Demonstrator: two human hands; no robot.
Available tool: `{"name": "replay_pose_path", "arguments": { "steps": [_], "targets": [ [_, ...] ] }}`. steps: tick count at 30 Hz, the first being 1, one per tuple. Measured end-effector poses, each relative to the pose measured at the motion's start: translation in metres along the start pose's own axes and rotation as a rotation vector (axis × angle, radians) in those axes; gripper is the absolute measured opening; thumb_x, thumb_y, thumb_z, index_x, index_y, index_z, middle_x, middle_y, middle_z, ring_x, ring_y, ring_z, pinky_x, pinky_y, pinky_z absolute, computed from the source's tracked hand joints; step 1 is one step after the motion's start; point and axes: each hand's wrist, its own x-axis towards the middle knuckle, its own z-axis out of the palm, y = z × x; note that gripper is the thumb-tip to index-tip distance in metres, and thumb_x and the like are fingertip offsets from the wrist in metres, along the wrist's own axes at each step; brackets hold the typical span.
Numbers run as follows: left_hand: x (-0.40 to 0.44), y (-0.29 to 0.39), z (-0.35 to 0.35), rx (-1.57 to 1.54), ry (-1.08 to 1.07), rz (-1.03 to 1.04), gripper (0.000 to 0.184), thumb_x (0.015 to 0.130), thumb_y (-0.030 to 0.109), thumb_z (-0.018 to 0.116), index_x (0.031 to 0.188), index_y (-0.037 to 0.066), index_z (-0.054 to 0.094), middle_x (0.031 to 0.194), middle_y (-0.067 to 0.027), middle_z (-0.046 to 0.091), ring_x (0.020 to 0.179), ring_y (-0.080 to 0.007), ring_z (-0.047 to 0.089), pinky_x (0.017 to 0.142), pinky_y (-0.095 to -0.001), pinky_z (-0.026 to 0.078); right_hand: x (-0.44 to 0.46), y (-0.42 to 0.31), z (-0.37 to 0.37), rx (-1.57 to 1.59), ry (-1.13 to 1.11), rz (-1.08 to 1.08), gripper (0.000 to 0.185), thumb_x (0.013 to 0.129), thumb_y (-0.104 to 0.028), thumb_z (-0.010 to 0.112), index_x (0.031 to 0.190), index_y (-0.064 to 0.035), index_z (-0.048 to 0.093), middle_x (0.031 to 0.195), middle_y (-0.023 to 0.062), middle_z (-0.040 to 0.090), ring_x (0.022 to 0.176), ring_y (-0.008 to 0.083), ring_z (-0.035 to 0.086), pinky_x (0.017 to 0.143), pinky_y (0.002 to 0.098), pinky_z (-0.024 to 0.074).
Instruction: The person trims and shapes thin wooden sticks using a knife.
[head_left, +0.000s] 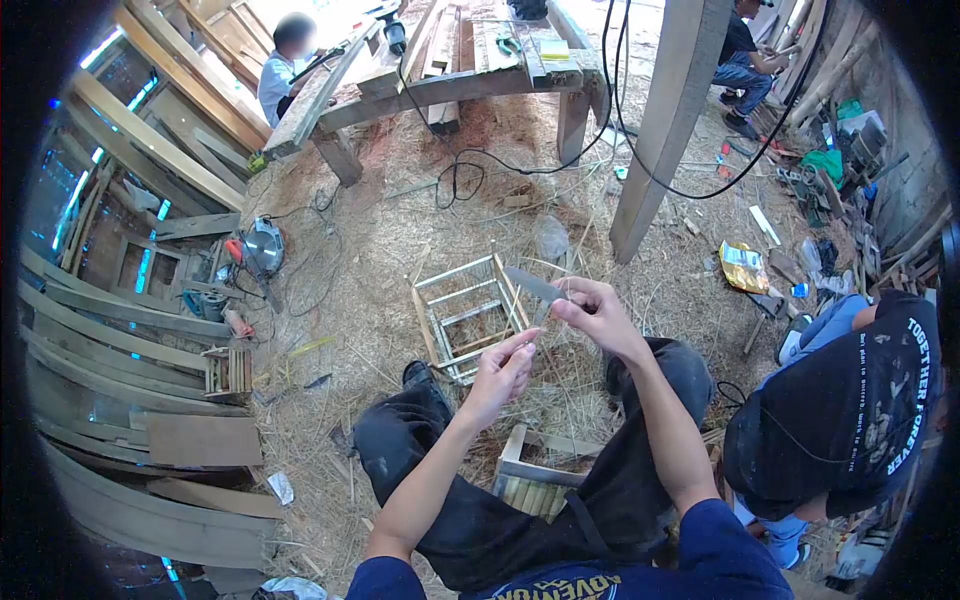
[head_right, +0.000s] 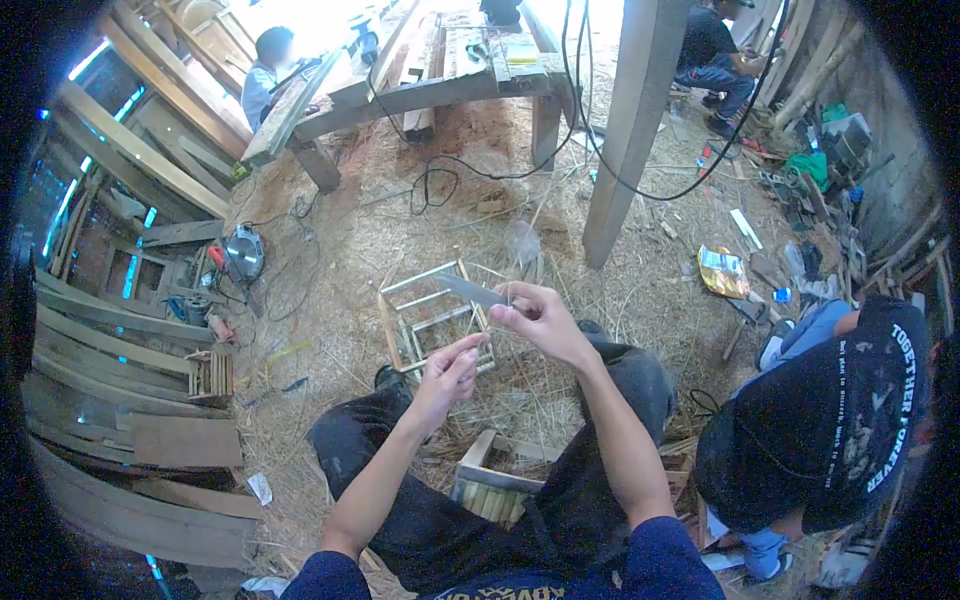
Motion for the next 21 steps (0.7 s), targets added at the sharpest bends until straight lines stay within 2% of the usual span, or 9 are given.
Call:
{"name": "replay_pose_path", "arguments": {
  "steps": [1, 2, 5, 6, 9, 12, 15, 18, 21],
  "targets": [
    [0.003, 0.001, 0.002, 0.011, -0.007, 0.005, 0.041, 0.103, 0.018, 0.053, 0.142, 0.005, 0.049, 0.069, 0.0092, 0.037, 0.053, -0.0005, 0.03, 0.046, -0.0181, 0.025, 0.0, 0.002, -0.001, -0.007, -0.01, 0.004, 0.037, 0.093, -0.027, 0.069, 0.119, -0.0006, 0.065, 0.066, -0.0069, 0.053, 0.06, 0.0016, 0.039, 0.052, 0.022, 0.0275],
    [0.004, 0.001, 0.007, -0.038, 0.031, 0.017, 0.03, 0.102, 0.017, 0.054, 0.128, 0.003, 0.057, 0.068, 0.0073, 0.038, 0.053, -0.0015, 0.031, 0.047, -0.0189, 0.025, -0.001, 0.002, -0.002, -0.021, -0.03, 0.021, 0.038, 0.092, -0.027, 0.071, 0.118, 0.0008, 0.065, 0.073, -0.0024, 0.061, 0.064, 0.0035, 0.048, 0.057, 0.0232, 0.0376],
    [0.014, 0.003, 0.017, -0.064, 0.075, 0.121, 0.026, 0.103, 0.019, 0.054, 0.123, 0.003, 0.057, 0.072, 0.0061, 0.045, 0.052, 0.0, 0.034, 0.045, -0.0175, 0.027, -0.002, 0.01, 0.008, -0.043, -0.092, -0.082, 0.041, 0.092, -0.027, 0.071, 0.118, 0.0029, 0.064, 0.085, 0.0033, 0.068, 0.074, 0.0064, 0.057, 0.068, 0.0269, 0.0486],
    [0.017, 0.001, 0.015, -0.065, 0.092, 0.16, 0.021, 0.102, 0.019, 0.055, 0.115, 0.003, 0.058, 0.074, 0.0049, 0.049, 0.052, -0.0001, 0.036, 0.044, -0.0181, 0.027, -0.004, 0.006, 0.01, -0.042, -0.102, -0.009, 0.044, 0.09, -0.03, 0.073, 0.118, 0.0028, 0.063, 0.097, 0.0098, 0.072, 0.09, 0.0122, 0.066, 0.08, 0.0314, 0.0531],
    [0.02, 0.0, 0.024, 0.027, 0.158, 0.216, 0.023, 0.101, 0.019, 0.057, 0.119, 0.004, 0.058, 0.073, 0.0042, 0.05, 0.052, -0.0005, 0.037, 0.043, -0.0186, 0.027, -0.004, 0.004, 0.012, -0.195, -0.019, -0.102, 0.043, 0.09, -0.027, 0.073, 0.118, 0.003, 0.062, 0.081, -0.0022, 0.065, 0.071, 0.0013, 0.05, 0.062, 0.0228, 0.0424],
    [0.016, 0.009, 0.033, 0.042, 0.163, 0.227, 0.02, 0.101, 0.019, 0.057, 0.115, 0.005, 0.057, 0.072, 0.0049, 0.047, 0.053, -0.0001, 0.034, 0.044, -0.0183, 0.025, -0.005, 0.004, 0.01, -0.292, 0.06, -0.144, 0.048, 0.086, -0.04, 0.074, 0.117, -0.0046, 0.067, 0.09, 0.0163, 0.074, 0.085, 0.0261, 0.074, 0.078, 0.0353, 0.0563],
    [0.017, 0.004, 0.021, -0.02, 0.155, 0.183, 0.027, 0.1, 0.014, 0.057, 0.125, 0.004, 0.06, 0.071, 0.0044, 0.05, 0.054, -0.0006, 0.04, 0.044, -0.018, 0.028, -0.004, 0.015, 0.013, -0.548, 0.107, -0.337, 0.047, 0.084, -0.046, 0.073, 0.114, -0.0096, 0.071, 0.075, 0.0144, 0.072, 0.069, 0.0282, 0.072, 0.067, 0.0346, 0.0562],
    [0.008, 0.003, 0.016, -0.13, 0.13, 0.142, 0.034, 0.101, 0.013, 0.056, 0.133, 0.005, 0.058, 0.075, 0.004, 0.051, 0.055, -0.001, 0.037, 0.046, -0.0181, 0.027, -0.012, -0.003, 0.016, -0.594, -0.045, -0.205, 0.047, 0.081, -0.051, 0.074, 0.11, -0.0142, 0.073, 0.065, 0.0115, 0.066, 0.057, 0.028, 0.067, 0.056, 0.0343, 0.0517],
    [0.005, 0.001, 0.002, -0.147, 0.084, 0.028, 0.043, 0.099, 0.012, 0.056, 0.141, 0.005, 0.05, 0.079, 0.0043, 0.054, 0.055, -0.0001, 0.034, 0.047, -0.0167, 0.026, -0.008, -0.005, 0.011, -0.634, -0.07, -0.365, 0.042, 0.078, -0.043, 0.08, 0.107, -0.0127, 0.075, 0.059, 0.0073, 0.061, 0.05, 0.0209, 0.06, 0.052, 0.0324, 0.046]
  ]
}}
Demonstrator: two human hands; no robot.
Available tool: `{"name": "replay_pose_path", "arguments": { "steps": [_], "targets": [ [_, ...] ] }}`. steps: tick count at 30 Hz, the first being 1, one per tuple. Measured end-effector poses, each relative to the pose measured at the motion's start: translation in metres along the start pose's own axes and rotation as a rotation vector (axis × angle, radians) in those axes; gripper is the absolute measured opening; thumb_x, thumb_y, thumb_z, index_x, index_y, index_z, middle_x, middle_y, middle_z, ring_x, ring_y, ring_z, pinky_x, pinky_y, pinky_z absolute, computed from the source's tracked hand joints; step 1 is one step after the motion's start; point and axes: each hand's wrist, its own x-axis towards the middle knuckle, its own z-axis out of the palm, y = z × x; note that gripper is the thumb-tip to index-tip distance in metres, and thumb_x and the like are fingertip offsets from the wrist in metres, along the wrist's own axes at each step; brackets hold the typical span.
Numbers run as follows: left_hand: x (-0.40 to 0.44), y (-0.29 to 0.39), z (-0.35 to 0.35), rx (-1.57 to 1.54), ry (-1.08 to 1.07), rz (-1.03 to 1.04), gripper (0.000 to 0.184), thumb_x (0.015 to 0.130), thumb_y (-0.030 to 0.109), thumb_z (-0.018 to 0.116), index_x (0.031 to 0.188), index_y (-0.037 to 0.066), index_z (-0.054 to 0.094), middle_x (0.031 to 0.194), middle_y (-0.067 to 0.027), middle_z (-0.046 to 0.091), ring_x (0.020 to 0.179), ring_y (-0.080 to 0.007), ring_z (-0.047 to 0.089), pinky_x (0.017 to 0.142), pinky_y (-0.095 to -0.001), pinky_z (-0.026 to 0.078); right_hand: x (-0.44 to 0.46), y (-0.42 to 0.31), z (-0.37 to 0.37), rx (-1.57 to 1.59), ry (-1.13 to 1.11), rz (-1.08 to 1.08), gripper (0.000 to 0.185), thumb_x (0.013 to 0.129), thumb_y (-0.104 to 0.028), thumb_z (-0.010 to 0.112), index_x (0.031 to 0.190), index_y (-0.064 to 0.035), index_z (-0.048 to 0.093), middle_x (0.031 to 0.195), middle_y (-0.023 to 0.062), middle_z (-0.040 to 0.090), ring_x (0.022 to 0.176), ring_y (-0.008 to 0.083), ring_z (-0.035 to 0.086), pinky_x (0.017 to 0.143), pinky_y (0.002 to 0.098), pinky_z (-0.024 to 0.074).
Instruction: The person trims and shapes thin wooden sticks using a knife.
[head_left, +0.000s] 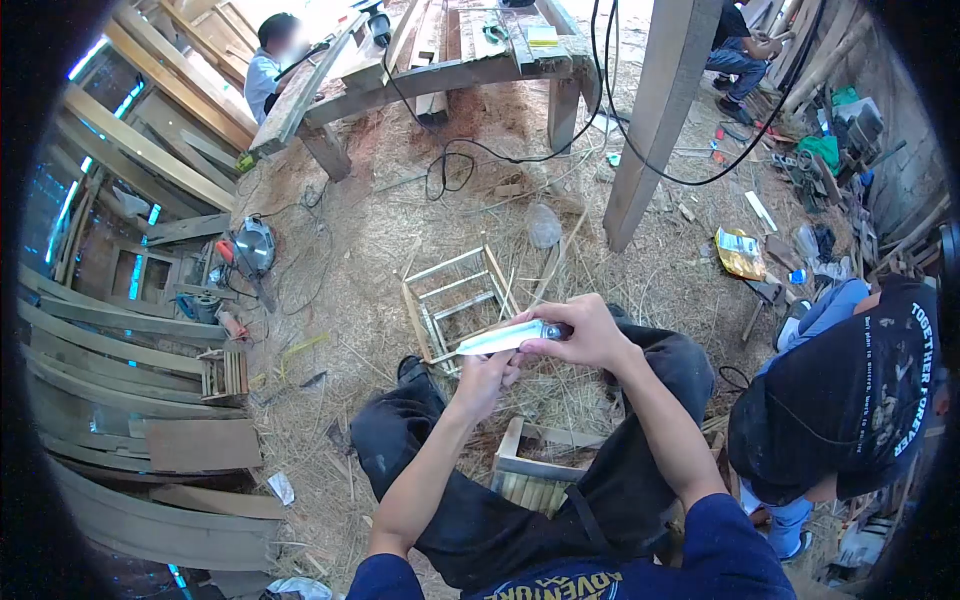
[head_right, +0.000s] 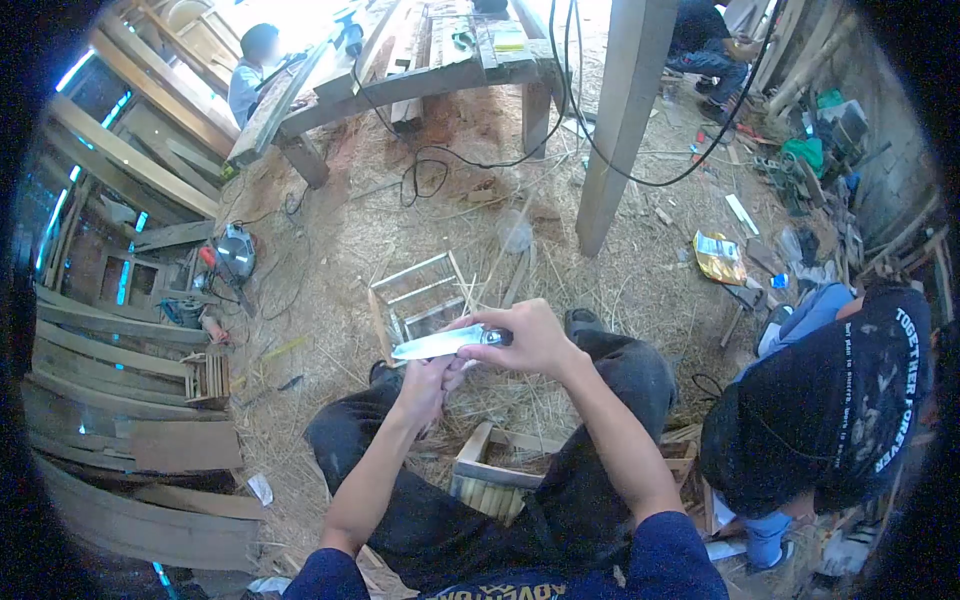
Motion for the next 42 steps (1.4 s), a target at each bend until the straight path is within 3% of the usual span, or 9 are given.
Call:
{"name": "replay_pose_path", "arguments": {
  "steps": [7, 12, 17, 20, 24, 29, 33, 38, 42],
  "targets": [
    [-0.011, 0.01, -0.001, 0.03, -0.095, -0.002, 0.042, 0.101, 0.014, 0.056, 0.142, 0.007, 0.051, 0.074, 0.0059, 0.043, 0.056, -0.0013, 0.03, 0.047, -0.0189, 0.023, -0.005, 0.016, -0.005, -0.187, 0.122, -0.136, 0.039, 0.068, -0.048, 0.085, 0.077, -0.0107, 0.075, 0.05, 0.0051, 0.055, 0.045, 0.0195, 0.055, 0.049, 0.032, 0.0416],
    [-0.017, 0.013, -0.003, 0.028, -0.083, -0.002, 0.04, 0.1, 0.015, 0.059, 0.139, 0.009, 0.055, 0.073, 0.0064, 0.043, 0.055, -0.001, 0.03, 0.046, -0.0187, 0.024, -0.005, 0.031, -0.023, -0.179, 0.321, 0.123, 0.042, 0.074, -0.045, 0.081, 0.062, -0.0074, 0.067, 0.047, 0.0087, 0.052, 0.045, 0.0224, 0.056, 0.048, 0.0351, 0.0419],
    [-0.015, 0.01, -0.011, 0.031, -0.06, -0.007, 0.038, 0.099, 0.016, 0.061, 0.137, 0.008, 0.057, 0.073, 0.0073, 0.045, 0.055, -0.0004, 0.032, 0.046, -0.0184, 0.025, -0.003, 0.036, -0.003, -0.162, 0.353, 0.113, 0.042, 0.076, -0.044, 0.079, 0.063, -0.0076, 0.065, 0.049, 0.0104, 0.052, 0.044, 0.0252, 0.055, 0.047, 0.037, 0.0419],
    [-0.013, 0.003, -0.02, 0.091, -0.067, -0.009, 0.038, 0.099, 0.017, 0.061, 0.135, 0.007, 0.057, 0.072, 0.0077, 0.045, 0.055, -0.0004, 0.032, 0.047, -0.018, 0.025, 0.001, 0.015, 0.009, -0.244, 0.163, -0.142, 0.044, 0.077, -0.048, 0.078, 0.062, -0.0096, 0.064, 0.048, 0.0092, 0.051, 0.043, 0.0257, 0.053, 0.047, 0.0371, 0.0409],
    [-0.022, 0.018, -0.013, 0.039, -0.087, 0.01, 0.039, 0.1, 0.012, 0.058, 0.138, 0.006, 0.056, 0.07, 0.0095, 0.039, 0.055, -0.0002, 0.03, 0.047, -0.0175, 0.024, 0.009, 0.038, -0.022, -0.279, 0.407, 0.118, 0.042, 0.077, -0.046, 0.079, 0.063, -0.009, 0.064, 0.049, 0.0078, 0.055, 0.044, 0.0223, 0.057, 0.046, 0.0334, 0.0437],
    [-0.021, 0.01, -0.026, 0.031, -0.105, -0.041, 0.035, 0.101, 0.012, 0.055, 0.136, 0.006, 0.057, 0.068, 0.01, 0.034, 0.053, -0.0014, 0.029, 0.046, -0.0183, 0.022, 0.001, 0.01, 0.004, -0.279, 0.219, -0.186, 0.044, 0.078, -0.048, 0.077, 0.061, -0.0105, 0.062, 0.048, 0.0082, 0.052, 0.042, 0.0242, 0.053, 0.045, 0.036, 0.0414],
    [-0.028, 0.011, -0.03, -0.058, -0.087, -0.071, 0.035, 0.101, 0.013, 0.055, 0.135, 0.006, 0.057, 0.066, 0.0103, 0.031, 0.051, -0.0019, 0.027, 0.044, -0.0191, 0.02, 0.002, 0.049, -0.029, -0.393, 0.456, 0.102, 0.045, 0.078, -0.049, 0.077, 0.061, -0.0101, 0.061, 0.048, 0.0085, 0.051, 0.042, 0.0244, 0.052, 0.045, 0.0364, 0.0408],
    [-0.03, 0.007, -0.042, 0.022, -0.081, -0.031, 0.035, 0.102, 0.013, 0.054, 0.135, 0.003, 0.056, 0.066, 0.0098, 0.031, 0.051, -0.002, 0.026, 0.046, -0.0204, 0.021, -0.008, 0.019, 0.01, -0.392, 0.151, -0.151, 0.044, 0.079, -0.053, 0.074, 0.063, -0.0134, 0.063, 0.047, 0.0067, 0.052, 0.043, 0.0243, 0.056, 0.044, 0.0372, 0.0422],
    [-0.039, 0.003, -0.046, 0.059, -0.035, -0.025, 0.034, 0.102, 0.013, 0.053, 0.134, 0.003, 0.057, 0.064, 0.0101, 0.032, 0.05, -0.002, 0.026, 0.046, -0.0203, 0.021, -0.004, 0.052, -0.039, -0.506, 0.396, 0.197, 0.048, 0.079, -0.053, 0.075, 0.061, -0.0109, 0.06, 0.045, 0.0067, 0.051, 0.04, 0.0236, 0.055, 0.043, 0.0367, 0.0419]
  ]
}}
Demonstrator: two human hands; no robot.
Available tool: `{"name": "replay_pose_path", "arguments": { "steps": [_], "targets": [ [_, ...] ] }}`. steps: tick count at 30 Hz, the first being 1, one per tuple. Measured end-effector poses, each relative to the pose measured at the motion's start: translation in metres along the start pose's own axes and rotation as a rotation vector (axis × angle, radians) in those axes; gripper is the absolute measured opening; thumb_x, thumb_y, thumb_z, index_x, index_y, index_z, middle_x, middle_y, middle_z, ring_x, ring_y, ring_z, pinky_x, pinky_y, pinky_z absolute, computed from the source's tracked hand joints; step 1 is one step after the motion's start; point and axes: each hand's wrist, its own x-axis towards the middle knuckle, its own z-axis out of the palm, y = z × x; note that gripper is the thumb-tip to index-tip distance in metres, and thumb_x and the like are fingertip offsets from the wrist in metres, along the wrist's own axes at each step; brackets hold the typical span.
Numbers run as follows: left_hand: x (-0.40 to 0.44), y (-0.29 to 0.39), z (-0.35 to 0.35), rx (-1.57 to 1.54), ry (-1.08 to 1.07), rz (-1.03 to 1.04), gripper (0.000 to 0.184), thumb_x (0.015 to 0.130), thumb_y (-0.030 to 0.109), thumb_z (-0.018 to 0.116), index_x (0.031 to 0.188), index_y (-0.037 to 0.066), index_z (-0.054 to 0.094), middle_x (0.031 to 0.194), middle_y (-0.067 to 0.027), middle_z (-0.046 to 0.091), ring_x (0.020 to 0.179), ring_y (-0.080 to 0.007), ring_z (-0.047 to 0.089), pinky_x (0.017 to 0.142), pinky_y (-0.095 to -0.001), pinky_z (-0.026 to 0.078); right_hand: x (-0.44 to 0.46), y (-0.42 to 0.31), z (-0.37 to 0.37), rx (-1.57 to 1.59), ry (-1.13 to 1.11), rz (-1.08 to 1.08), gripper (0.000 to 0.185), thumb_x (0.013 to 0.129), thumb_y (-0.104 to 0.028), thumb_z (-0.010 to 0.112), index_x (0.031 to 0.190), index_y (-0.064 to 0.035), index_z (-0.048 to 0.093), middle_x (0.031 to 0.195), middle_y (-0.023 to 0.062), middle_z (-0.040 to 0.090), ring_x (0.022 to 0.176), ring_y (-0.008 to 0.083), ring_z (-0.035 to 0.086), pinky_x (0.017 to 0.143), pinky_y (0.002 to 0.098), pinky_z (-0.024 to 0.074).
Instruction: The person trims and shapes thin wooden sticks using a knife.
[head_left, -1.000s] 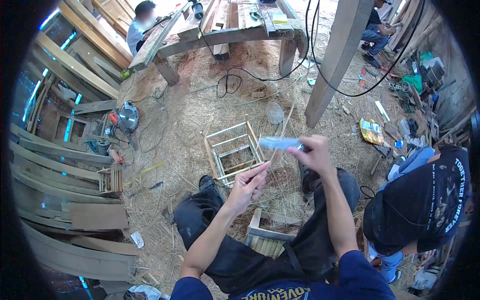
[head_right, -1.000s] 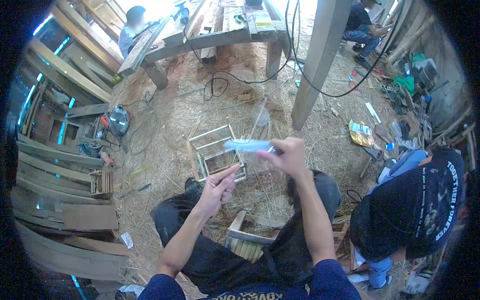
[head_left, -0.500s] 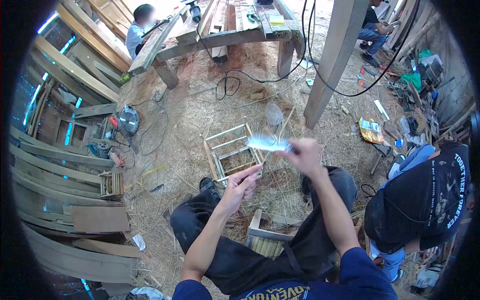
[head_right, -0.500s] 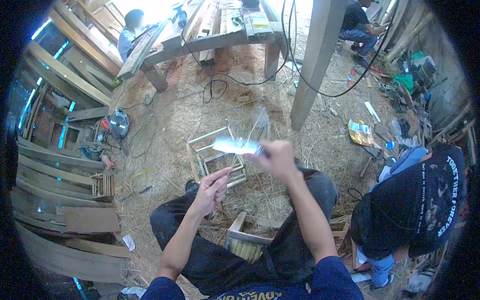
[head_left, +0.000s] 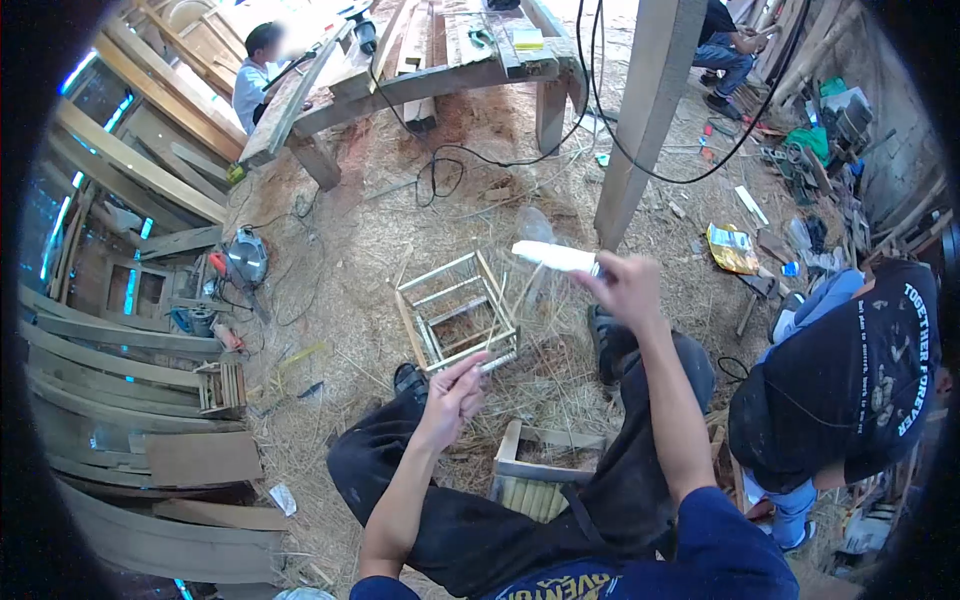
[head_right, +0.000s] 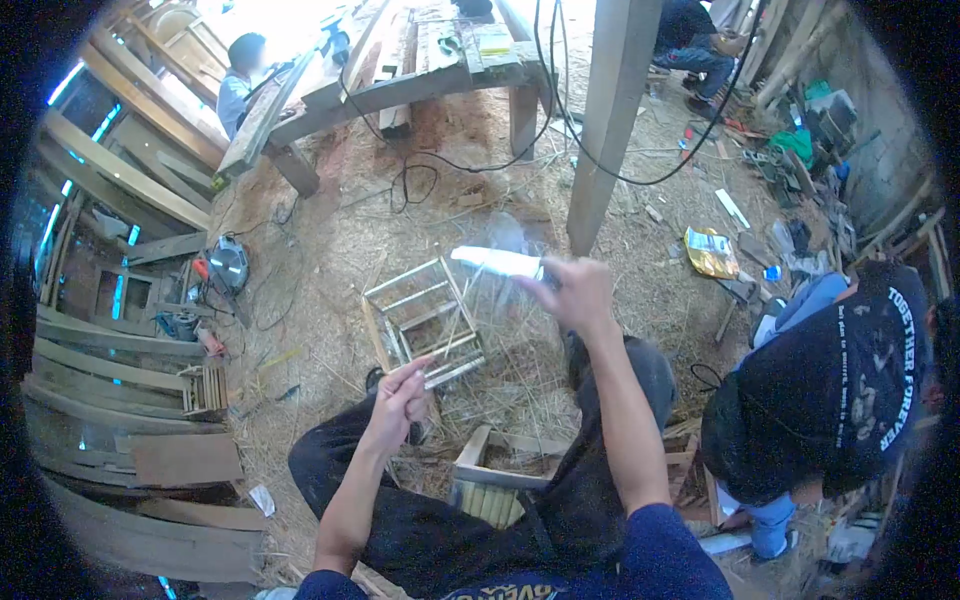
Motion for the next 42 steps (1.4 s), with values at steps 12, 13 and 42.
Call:
{"name": "replay_pose_path", "arguments": {
  "steps": [12, 13, 42],
  "targets": [
    [0.007, -0.003, -0.008, 0.043, -0.02, 0.006, 0.033, 0.102, 0.015, 0.055, 0.132, 0.003, 0.058, 0.066, 0.0093, 0.037, 0.051, -0.0015, 0.028, 0.046, -0.0202, 0.022, -0.015, -0.024, 0.024, 0.042, 0.08, -0.188, 0.05, 0.083, -0.054, 0.071, 0.06, -0.0109, 0.059, 0.044, 0.0083, 0.049, 0.038, 0.0223, 0.051, 0.041, 0.0356, 0.0387],
    [0.009, -0.003, -0.006, 0.041, -0.017, 0.008, 0.033, 0.102, 0.016, 0.055, 0.132, 0.003, 0.058, 0.066, 0.0091, 0.037, 0.051, -0.0016, 0.028, 0.046, -0.0202, 0.022, -0.021, -0.045, 0.019, 0.05, -0.005, -0.268, 0.049, 0.083, -0.054, 0.071, 0.061, -0.0114, 0.06, 0.044, 0.0081, 0.048, 0.038, 0.0239, 0.052, 0.042, 0.0366, 0.0409],
    [0.048, -0.004, 0.052, -0.119, -0.017, 0.079, 0.032, 0.105, 0.021, 0.048, 0.131, 0.003, 0.05, 0.073, 0.0025, 0.044, 0.055, -0.0037, 0.034, 0.049, -0.0198, 0.029, -0.016, -0.068, 0.039, 1.215, -0.413, 0.501, 0.021, 0.091, -0.018, 0.073, 0.101, 0.0001, 0.072, 0.081, -0.0009, 0.068, 0.075, 0.0017, 0.056, 0.065, 0.0225, 0.0456]
  ]
}}
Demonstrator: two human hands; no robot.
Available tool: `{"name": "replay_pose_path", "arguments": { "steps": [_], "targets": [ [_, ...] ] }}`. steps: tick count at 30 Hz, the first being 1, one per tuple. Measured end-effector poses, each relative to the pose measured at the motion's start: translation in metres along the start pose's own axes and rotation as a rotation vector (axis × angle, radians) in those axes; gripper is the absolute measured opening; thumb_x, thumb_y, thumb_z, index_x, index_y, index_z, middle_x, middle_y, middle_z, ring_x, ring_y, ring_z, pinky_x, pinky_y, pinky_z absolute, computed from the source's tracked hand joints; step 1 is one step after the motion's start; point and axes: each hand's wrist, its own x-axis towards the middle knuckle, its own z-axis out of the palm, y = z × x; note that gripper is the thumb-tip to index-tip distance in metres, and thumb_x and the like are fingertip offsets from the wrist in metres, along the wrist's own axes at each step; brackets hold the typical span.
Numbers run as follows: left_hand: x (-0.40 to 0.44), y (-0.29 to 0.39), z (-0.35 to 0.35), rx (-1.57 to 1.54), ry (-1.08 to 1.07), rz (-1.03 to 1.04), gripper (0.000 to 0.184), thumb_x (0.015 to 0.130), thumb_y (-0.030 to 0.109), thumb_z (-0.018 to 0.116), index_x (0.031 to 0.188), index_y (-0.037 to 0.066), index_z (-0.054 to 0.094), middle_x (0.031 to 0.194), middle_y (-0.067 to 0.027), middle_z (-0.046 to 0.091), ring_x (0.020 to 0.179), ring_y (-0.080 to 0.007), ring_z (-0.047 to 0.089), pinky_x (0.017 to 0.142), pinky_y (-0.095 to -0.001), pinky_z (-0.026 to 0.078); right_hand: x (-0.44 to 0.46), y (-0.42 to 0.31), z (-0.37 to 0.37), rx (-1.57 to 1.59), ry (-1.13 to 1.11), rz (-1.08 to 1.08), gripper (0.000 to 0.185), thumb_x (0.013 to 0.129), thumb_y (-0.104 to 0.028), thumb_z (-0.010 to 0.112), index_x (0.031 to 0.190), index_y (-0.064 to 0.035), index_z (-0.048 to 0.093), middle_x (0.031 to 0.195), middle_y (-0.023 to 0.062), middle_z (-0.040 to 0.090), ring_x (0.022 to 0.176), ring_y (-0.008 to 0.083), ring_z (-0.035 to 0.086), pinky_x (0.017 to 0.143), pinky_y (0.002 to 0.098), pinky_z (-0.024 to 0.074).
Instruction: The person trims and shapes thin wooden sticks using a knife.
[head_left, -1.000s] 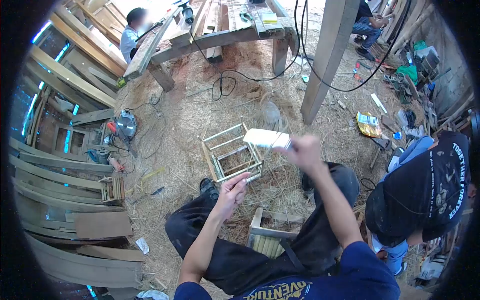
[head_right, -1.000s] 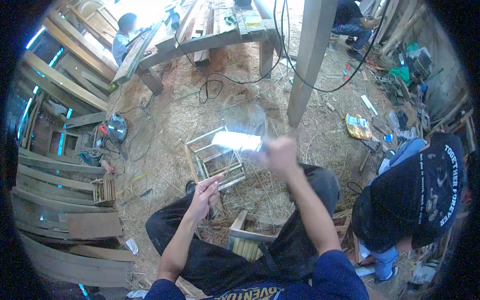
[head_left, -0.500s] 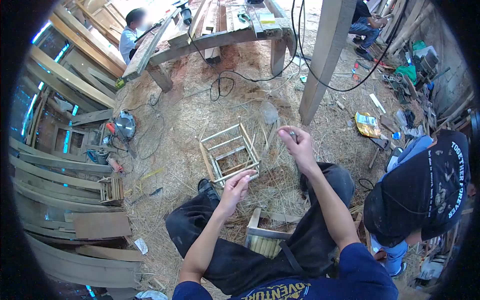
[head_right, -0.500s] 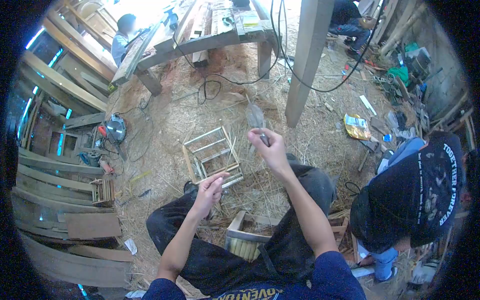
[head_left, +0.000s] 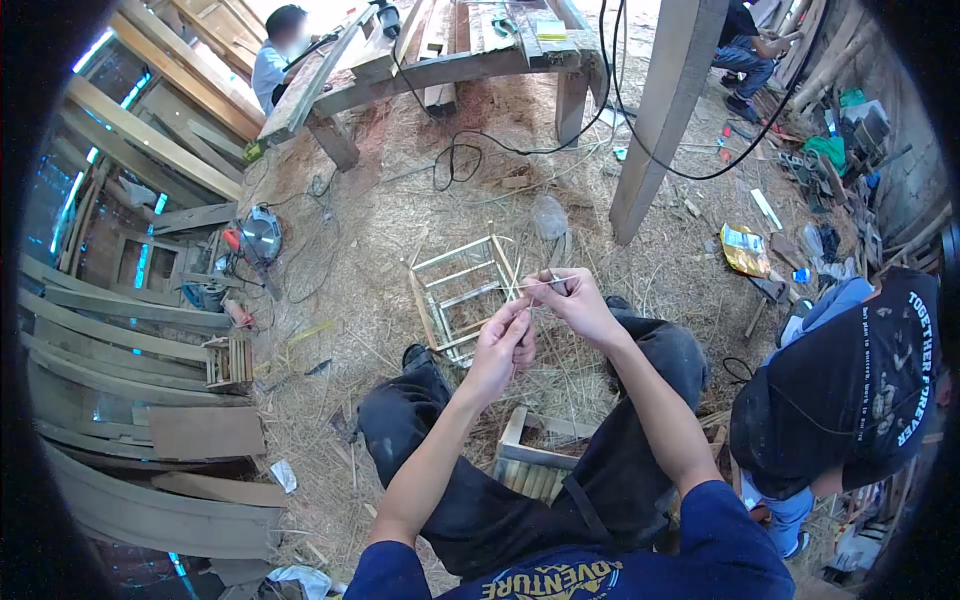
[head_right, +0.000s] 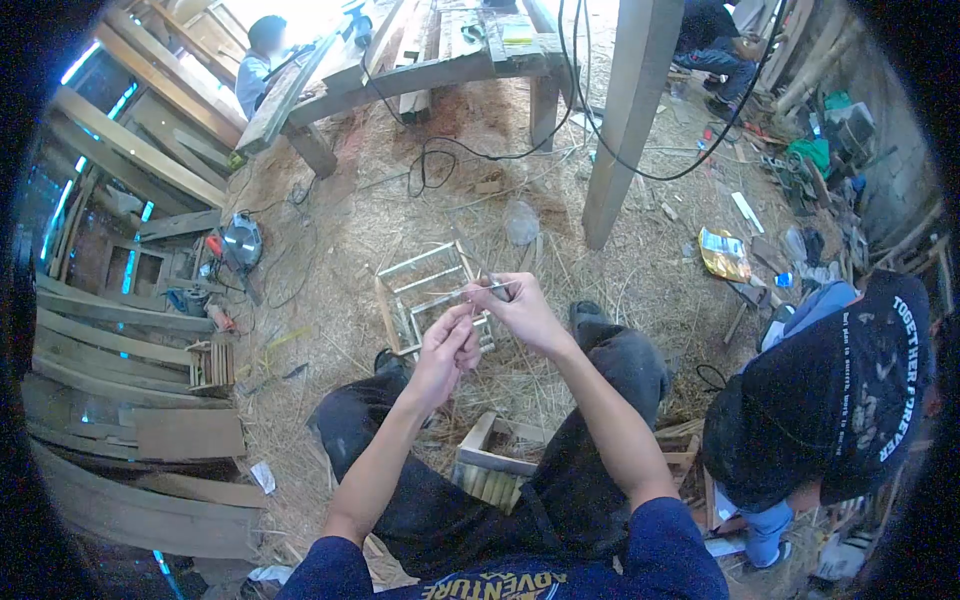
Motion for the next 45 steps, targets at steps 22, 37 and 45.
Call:
{"name": "replay_pose_path", "arguments": {
  "steps": [22, 37, 45],
  "targets": [
    [-0.009, 0.004, -0.01, 0.2, 0.126, 0.011, 0.027, 0.102, 0.016, 0.054, 0.124, 0.001, 0.059, 0.071, 0.0083, 0.042, 0.057, -0.0012, 0.032, 0.048, -0.0194, 0.026, 0.006, -0.017, -0.052, -0.412, 0.575, -0.094, 0.023, 0.085, -0.02, 0.076, 0.094, -0.0021, 0.067, 0.064, -0.0026, 0.055, 0.056, 0.0063, 0.045, 0.052, 0.0261, 0.0366],
    [0.008, 0.017, -0.001, 0.115, 0.127, 0.123, 0.036, 0.102, 0.012, 0.052, 0.138, 0.004, 0.053, 0.077, 0.0042, 0.047, 0.06, -0.0023, 0.035, 0.05, -0.0197, 0.029, -0.016, -0.012, -0.012, -0.775, 0.25, -0.237, 0.039, 0.088, -0.045, 0.069, 0.094, -0.0064, 0.067, 0.059, 0.0074, 0.061, 0.051, 0.019, 0.059, 0.051, 0.0337, 0.0436],
    [0.007, 0.009, -0.001, 0.214, 0.078, 0.173, 0.032, 0.1, 0.013, 0.058, 0.131, 0.004, 0.061, 0.074, 0.0089, 0.049, 0.056, 0.0001, 0.034, 0.047, -0.0188, 0.026, -0.006, -0.008, -0.021, -0.956, 0.201, -0.607, 0.044, 0.082, -0.051, 0.072, 0.069, -0.0092, 0.063, 0.051, 0.0105, 0.054, 0.047, 0.0278, 0.059, 0.046, 0.0387, 0.0437]
  ]
}}
